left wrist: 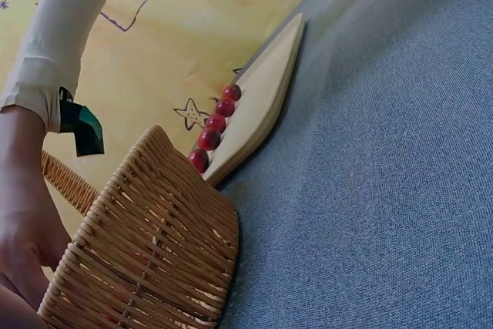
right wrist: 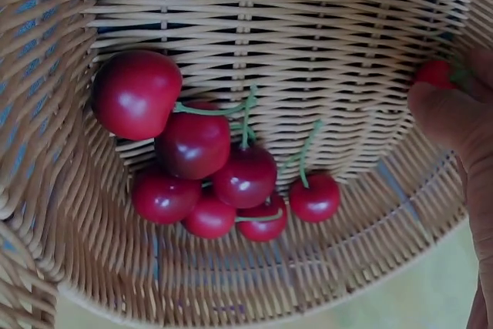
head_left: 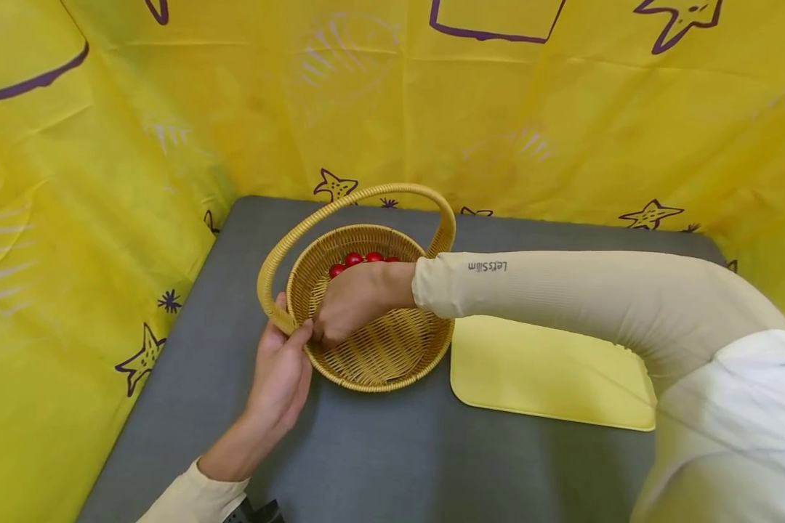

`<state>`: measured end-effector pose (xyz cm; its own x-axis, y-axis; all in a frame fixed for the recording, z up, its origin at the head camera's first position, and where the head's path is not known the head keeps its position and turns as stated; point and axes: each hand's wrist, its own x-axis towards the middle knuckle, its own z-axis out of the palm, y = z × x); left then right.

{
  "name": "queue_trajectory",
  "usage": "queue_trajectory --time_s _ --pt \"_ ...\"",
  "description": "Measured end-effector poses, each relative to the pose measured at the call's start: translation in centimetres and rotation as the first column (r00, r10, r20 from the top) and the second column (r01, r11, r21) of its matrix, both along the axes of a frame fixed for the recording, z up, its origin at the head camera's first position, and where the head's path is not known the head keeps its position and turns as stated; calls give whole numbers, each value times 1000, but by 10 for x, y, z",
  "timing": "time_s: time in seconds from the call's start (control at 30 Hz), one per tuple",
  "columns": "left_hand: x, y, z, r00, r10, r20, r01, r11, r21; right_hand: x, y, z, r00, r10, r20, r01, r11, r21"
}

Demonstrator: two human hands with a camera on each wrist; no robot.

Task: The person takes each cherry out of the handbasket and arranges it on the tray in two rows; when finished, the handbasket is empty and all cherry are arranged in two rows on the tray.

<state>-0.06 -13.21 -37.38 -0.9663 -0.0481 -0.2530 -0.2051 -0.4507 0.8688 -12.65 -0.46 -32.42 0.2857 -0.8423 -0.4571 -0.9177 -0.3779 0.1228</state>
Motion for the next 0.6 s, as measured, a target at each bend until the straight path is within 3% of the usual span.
queue_trajectory --time_s 0.17,0.33,0.6 --pt "1 -1 -1 1000 -2 1 2 1000 5 -7 -2 -8 996 -60 59 58 998 35" --pt "2 -3 -1 1000 -1 4 1 1000 3 -15 1 -14 997 -65 51 65 998 4" --pt "0 -3 -2 1000 -13 -9 13 1000 -4 -9 17 -14 995 -60 74 59 998 19"
